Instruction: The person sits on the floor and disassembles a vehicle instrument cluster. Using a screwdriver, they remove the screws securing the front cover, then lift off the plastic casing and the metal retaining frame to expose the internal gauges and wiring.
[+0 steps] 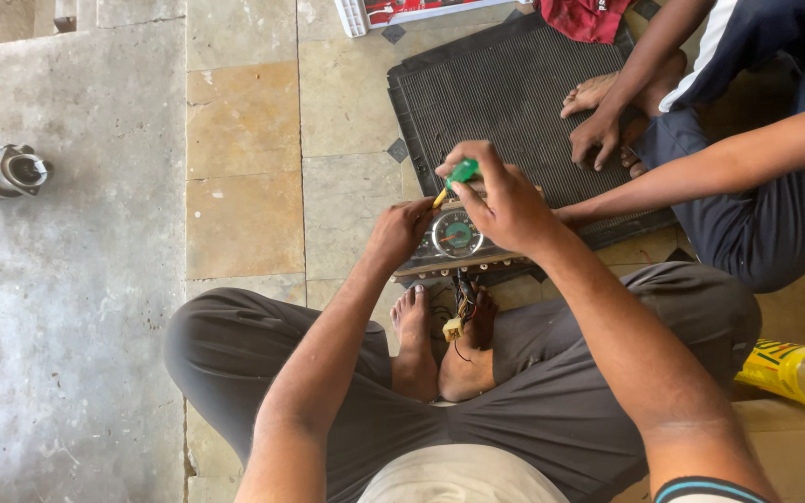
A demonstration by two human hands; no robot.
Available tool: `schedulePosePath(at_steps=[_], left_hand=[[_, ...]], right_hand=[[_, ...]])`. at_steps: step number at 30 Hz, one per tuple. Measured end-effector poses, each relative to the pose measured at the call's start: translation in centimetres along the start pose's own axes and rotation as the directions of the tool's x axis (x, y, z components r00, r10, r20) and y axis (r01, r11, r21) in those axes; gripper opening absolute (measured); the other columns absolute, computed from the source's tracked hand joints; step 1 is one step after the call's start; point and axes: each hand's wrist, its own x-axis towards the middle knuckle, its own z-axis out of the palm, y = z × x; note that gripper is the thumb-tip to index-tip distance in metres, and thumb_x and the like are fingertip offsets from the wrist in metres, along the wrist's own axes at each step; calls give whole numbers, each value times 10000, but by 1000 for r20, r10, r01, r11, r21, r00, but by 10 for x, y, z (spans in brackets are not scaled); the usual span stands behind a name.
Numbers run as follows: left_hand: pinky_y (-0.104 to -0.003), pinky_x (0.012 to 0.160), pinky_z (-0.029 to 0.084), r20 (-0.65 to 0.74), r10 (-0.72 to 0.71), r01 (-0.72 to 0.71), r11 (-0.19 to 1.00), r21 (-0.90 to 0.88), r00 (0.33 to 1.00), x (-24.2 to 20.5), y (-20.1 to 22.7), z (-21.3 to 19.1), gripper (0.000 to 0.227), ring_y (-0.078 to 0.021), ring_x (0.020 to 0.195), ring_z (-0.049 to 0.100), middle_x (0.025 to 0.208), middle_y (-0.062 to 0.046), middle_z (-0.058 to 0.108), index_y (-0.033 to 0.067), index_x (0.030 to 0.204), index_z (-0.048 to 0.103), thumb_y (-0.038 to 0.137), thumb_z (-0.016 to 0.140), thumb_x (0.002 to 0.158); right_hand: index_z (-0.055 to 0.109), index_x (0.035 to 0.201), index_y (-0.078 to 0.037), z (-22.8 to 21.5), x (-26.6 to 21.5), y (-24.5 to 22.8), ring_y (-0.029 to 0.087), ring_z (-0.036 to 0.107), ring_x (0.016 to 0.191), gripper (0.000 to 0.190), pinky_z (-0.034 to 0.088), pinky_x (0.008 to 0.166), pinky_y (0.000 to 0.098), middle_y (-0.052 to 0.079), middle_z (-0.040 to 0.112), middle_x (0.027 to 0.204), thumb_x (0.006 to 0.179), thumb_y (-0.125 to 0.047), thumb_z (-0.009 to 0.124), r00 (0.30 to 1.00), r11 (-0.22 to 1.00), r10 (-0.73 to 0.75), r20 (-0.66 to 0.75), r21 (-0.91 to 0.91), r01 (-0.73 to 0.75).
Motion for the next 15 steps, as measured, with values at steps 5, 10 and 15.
schedulePosePath(at_steps=[5,10,15], left_hand=[[-461,692,550,110,-120,127,990,-60,987,14,-1,18,275,-357,726,714,877,-190,729,62,1212,694,247,616,1024],[-470,711,558,-34,24,-27,996,-90,999,24,-9,42,264,-386,820,712,970,-187,736,46,1197,694,215,638,1002],[-480,717,554,0,-85,85,995,-51,996,27,-19,59,266,-390,831,712,962,-189,736,76,1189,713,214,649,971]], right_hand=[[396,1358,-43,10,14,11,233,749,777,438,630,608,302,106,691,867,1060,-159,695,981,943,129,-146,-288,-167],[418,1337,-51,25,-1,24,199,677,636,452,530,487,315,90,633,772,1043,-218,719,976,862,135,-172,-464,-202],[395,1439,-52,24,-2,39,182,670,656,442,522,497,301,79,630,792,1068,-111,628,978,928,186,-91,-310,-205]])
